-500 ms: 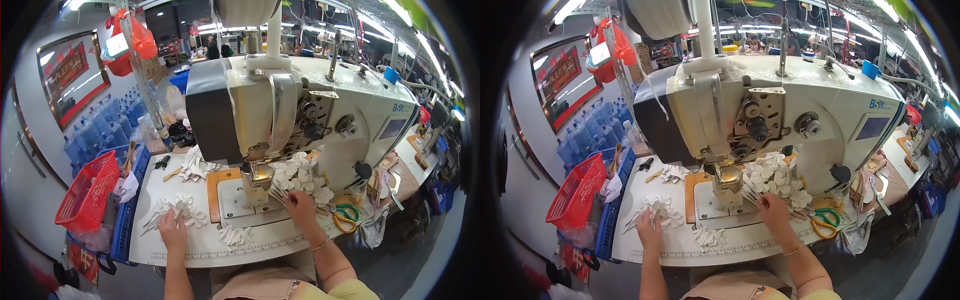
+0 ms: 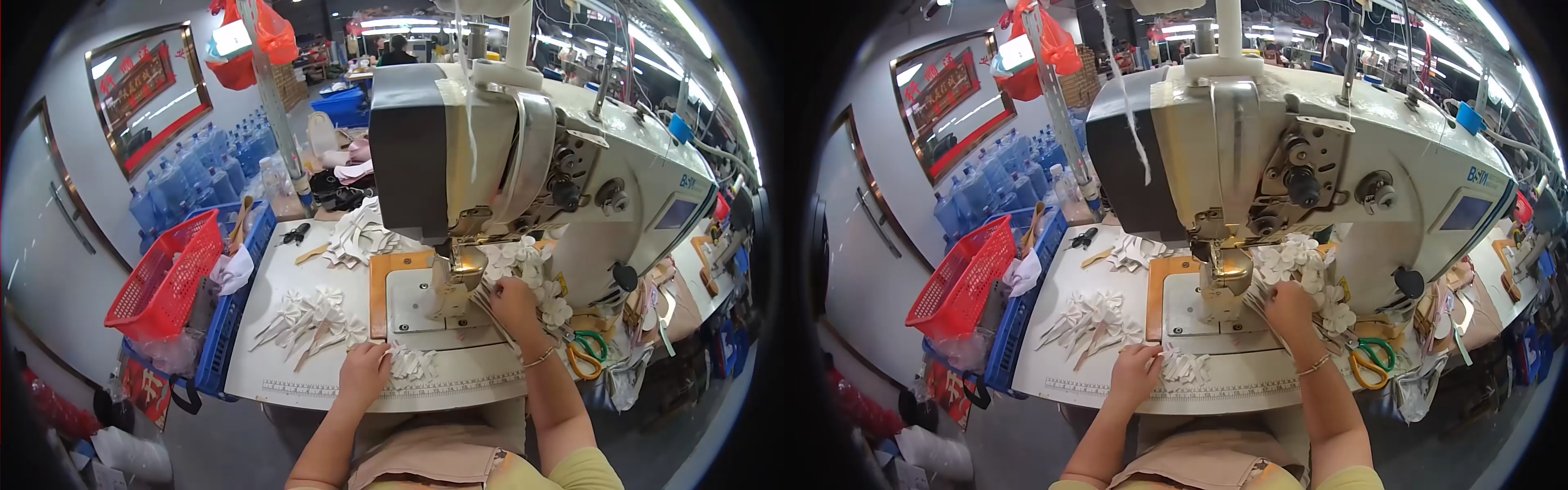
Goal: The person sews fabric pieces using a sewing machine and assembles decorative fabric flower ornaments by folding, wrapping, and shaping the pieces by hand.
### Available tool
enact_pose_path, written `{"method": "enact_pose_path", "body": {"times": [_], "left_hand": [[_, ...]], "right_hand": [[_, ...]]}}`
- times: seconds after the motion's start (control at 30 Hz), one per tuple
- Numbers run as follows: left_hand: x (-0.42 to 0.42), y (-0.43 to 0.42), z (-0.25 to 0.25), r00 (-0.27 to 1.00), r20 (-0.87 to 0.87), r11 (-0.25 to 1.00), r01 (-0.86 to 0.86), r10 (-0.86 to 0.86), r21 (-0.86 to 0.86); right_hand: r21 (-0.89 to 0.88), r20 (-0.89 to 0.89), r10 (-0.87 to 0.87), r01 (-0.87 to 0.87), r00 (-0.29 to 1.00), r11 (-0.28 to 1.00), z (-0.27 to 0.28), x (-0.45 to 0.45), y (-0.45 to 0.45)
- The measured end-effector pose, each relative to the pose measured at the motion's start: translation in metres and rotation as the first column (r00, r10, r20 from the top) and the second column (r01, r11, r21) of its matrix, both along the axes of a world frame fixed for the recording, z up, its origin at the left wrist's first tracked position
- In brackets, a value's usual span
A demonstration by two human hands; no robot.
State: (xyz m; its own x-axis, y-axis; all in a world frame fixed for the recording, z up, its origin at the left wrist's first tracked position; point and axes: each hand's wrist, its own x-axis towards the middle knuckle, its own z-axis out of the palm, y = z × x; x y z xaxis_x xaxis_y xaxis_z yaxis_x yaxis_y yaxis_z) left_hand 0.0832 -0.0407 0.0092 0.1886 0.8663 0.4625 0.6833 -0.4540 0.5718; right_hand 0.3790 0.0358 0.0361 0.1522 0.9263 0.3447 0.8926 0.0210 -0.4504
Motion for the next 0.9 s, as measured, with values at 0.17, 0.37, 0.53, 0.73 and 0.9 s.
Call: {"method": "enact_pose_path", "body": {"times": [0.17, 0.37, 0.53, 0.73, 0.9], "left_hand": [[0.001, 0.001, -0.01, 0.998, -0.037, 0.978, -0.066, 0.06, -0.196], [0.009, 0.005, -0.002, 0.995, 0.101, 0.993, -0.024, 0.012, 0.119], [0.03, -0.002, 0.049, 0.93, 0.296, 0.966, 0.164, -0.219, 0.199], [0.047, 0.004, 0.066, 0.914, -0.091, 0.776, 0.385, -0.395, 0.499], [0.042, 0.004, 0.053, 0.884, -0.251, 0.765, 0.468, -0.395, 0.442]], "right_hand": [[0.072, -0.33, 0.047, -0.025, 0.943, 0.997, 0.023, 0.023, -0.03], [-0.151, -0.887, 0.061, -0.412, 0.458, 0.899, 0.023, 0.045, -0.062], [-0.237, -0.785, 0.166, -0.537, 0.597, 0.809, 0.031, 0.005, -0.082], [-0.223, -0.773, 0.32, -0.707, 0.548, 0.671, 0.044, -0.025, -0.086], [-0.137, -0.762, 0.408, -0.741, 0.503, 0.657, 0.039, -0.032, -0.083]]}}
